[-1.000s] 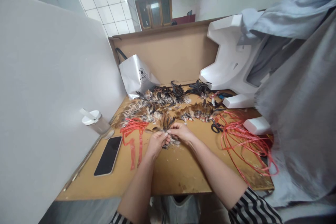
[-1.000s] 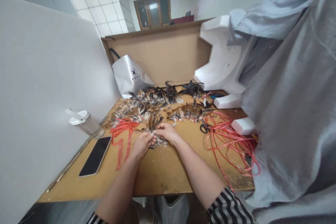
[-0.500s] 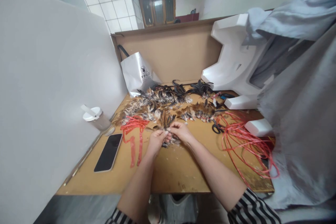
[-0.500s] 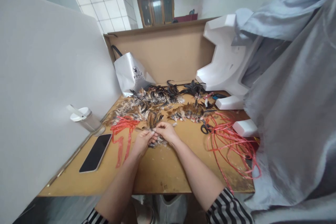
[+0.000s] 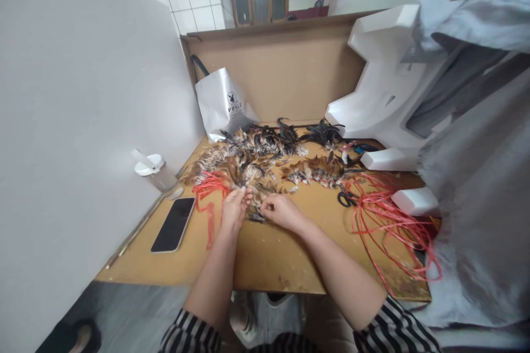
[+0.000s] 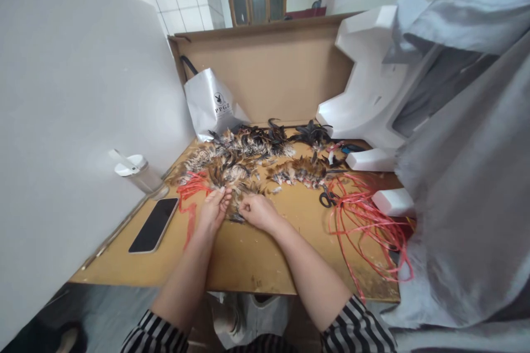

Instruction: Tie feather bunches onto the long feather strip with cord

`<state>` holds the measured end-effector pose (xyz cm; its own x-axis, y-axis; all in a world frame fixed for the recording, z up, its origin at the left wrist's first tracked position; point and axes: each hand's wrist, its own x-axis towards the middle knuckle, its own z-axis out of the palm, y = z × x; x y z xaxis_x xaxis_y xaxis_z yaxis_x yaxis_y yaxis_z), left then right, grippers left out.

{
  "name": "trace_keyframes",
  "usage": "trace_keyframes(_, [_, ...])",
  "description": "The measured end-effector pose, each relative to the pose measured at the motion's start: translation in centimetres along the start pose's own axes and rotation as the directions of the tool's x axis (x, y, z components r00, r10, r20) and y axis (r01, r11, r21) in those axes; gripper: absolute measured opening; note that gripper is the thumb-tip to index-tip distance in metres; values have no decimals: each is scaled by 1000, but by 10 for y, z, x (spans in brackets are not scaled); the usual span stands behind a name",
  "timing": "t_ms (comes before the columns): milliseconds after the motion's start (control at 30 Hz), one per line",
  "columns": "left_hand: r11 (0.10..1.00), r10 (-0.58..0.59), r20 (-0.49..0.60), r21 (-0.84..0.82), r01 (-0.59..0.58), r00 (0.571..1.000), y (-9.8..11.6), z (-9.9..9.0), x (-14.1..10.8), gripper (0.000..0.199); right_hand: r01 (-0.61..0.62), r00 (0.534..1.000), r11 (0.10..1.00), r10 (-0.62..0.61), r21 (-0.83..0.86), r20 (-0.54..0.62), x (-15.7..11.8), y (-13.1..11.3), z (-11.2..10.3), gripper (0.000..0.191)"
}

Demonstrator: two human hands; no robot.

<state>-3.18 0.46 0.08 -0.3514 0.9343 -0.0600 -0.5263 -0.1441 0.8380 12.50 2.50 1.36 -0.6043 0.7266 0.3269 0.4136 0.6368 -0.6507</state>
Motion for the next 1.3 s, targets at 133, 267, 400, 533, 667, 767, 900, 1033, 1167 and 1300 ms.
trace_keyframes(133, [1000,-3,0,3,3,1000,-1,-1,0,19,49,987,943,4,-329,160,-6,-13,5,17])
trace_keyframes(267, [1000,-5,11,3,5,1000,-2,-1,0,19,50,974,854,74,-517,216,-8,-19,18,24])
trace_keyframes(400, [1000,1,7,-4,-1,1000,-2,-1,0,18,-3,970,829,139,-560,200,-8,-19,27,26])
trace_keyframes(533, [997,28,5,-73,-28,1000,3,-3,2,18,-145,982,918,179,-370,60,-4,-10,21,20])
trace_keyframes(667, [981,30,-7,-189,-30,1000,5,-5,4,18,-386,915,873,404,297,3,5,8,5,10])
trace_keyframes(767, [984,-19,48,-177,27,999,3,-4,3,18,-451,825,581,562,677,67,11,21,-4,16])
trace_keyframes(900, [990,-94,130,-91,106,987,-2,1,-2,19,-410,824,306,528,859,205,12,28,-10,23])
trace_keyframes(1033, [987,-156,188,-14,161,970,-4,4,-5,20,-376,831,210,508,903,228,12,27,-11,25])
trace_keyframes(1167, [985,-167,227,-3,173,959,-7,3,-6,18,-356,826,183,520,916,217,12,27,-10,28])
trace_keyframes(1300, [973,-229,259,36,227,938,-9,2,-7,16,-305,840,197,517,932,166,13,26,-10,30])
